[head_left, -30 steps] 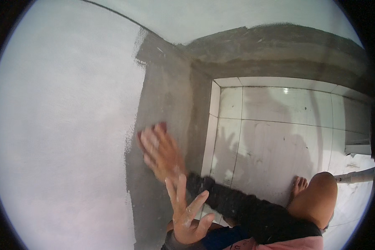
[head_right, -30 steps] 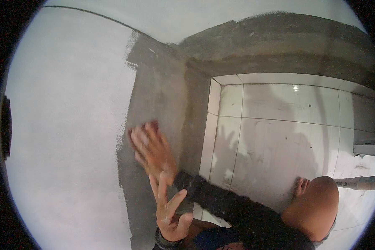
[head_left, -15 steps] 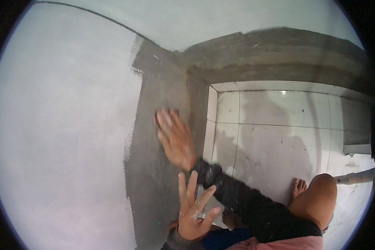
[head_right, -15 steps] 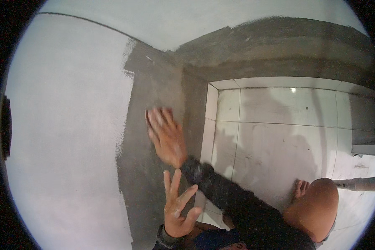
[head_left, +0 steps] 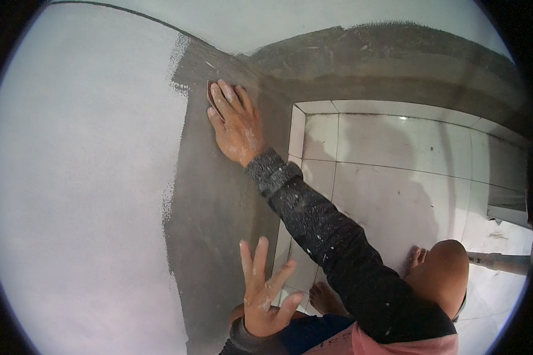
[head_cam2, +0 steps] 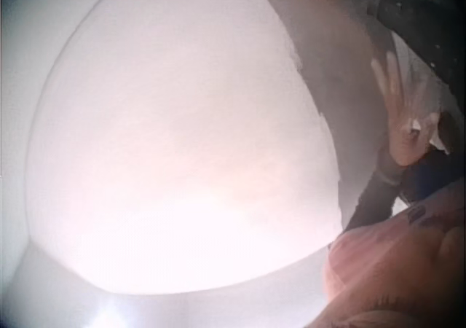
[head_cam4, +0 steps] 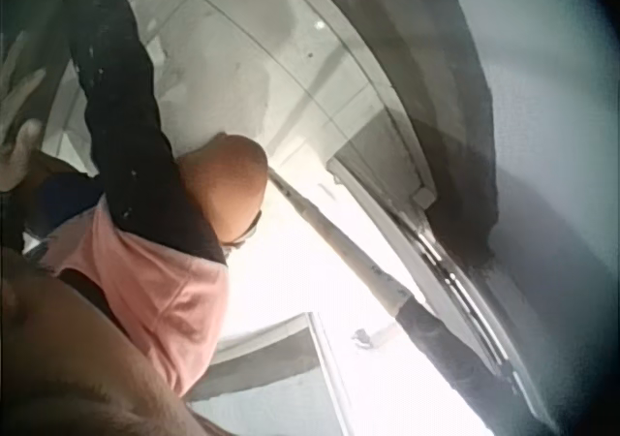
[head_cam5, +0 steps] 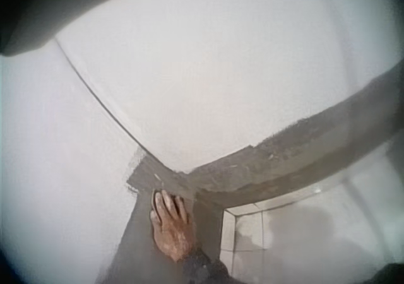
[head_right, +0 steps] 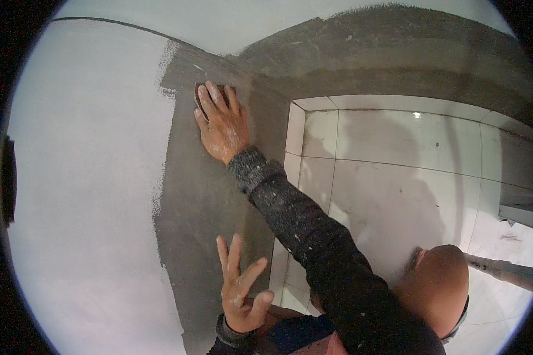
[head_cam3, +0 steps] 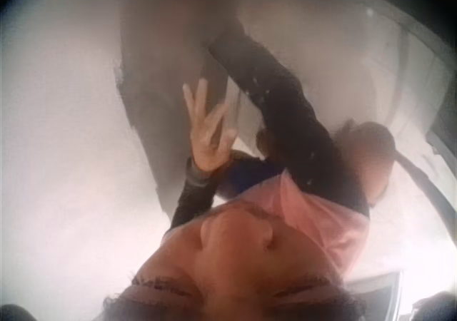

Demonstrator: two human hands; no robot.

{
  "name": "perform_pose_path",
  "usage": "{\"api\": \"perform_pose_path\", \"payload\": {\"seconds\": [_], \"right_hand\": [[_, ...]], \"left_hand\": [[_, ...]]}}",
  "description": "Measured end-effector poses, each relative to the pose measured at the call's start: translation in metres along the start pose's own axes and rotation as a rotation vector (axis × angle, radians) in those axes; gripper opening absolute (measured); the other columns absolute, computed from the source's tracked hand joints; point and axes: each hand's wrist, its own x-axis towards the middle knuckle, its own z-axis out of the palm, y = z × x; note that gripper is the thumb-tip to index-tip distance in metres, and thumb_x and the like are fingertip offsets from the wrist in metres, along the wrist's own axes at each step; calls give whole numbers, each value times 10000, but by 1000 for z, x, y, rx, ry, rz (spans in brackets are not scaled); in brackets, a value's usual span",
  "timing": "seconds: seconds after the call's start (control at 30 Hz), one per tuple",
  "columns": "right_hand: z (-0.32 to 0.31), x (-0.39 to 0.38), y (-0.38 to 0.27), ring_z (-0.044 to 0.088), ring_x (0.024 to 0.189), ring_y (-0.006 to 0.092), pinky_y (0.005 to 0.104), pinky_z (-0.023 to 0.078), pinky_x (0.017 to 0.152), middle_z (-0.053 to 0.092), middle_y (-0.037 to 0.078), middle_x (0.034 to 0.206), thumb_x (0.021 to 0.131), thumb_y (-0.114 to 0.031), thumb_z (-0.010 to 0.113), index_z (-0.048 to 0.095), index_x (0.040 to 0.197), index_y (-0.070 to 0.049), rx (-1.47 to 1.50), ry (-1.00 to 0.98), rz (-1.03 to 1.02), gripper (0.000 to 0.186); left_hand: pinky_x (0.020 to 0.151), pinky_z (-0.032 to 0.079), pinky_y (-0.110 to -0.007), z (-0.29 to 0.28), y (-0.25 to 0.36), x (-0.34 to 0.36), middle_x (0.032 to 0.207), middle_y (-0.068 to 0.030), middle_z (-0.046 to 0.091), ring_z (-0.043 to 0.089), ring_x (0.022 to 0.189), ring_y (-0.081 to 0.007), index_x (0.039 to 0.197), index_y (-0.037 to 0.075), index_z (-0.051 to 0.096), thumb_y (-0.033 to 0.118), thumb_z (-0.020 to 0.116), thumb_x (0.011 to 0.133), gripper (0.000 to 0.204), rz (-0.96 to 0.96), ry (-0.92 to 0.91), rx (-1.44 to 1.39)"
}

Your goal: The person kneels on a tiled floor and uses a sanding block to smooth a freshly plastered wall. They repeatedly rub the block against the wall surface, moving from the lower section upward and across the wall.

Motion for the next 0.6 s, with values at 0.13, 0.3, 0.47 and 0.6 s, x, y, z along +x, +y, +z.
{"api": "perform_pose_path", "payload": {"seconds": [0.13,0.3,0.47,0.6], "right_hand": [[1,-33,-1,330,1453,417,583,332,1151,398,115,1587,1053,-318,500,445,1523,-111,-8,-22,-27,517],[0,-16,8,276,1483,423,582,295,1182,349,101,1620,1047,-294,520,421,1549,-141,-10,-3,-65,534],[2,-23,18,331,1443,443,549,289,1194,387,146,1591,1043,-232,526,455,1527,-112,30,-29,-90,503],[2,-30,15,341,1439,459,521,285,1201,415,185,1566,1045,-212,518,472,1514,-83,-34,-50,-34,489]], "left_hand": [[1188,186,-648,-1,-1,3,1618,-279,337,135,1519,-567,1285,60,700,289,749,922,432,-56,-35,-28],[1187,175,-654,-4,-1,7,1626,-278,323,121,1523,-567,1281,66,704,305,749,921,434,-138,-22,1],[1197,167,-642,-13,3,-3,1620,-290,325,118,1530,-551,1279,49,705,334,734,929,452,-108,3,-28],[1207,158,-628,-20,3,-8,1613,-298,333,121,1540,-530,1267,56,718,378,727,935,464,-277,-62,-27]]}}
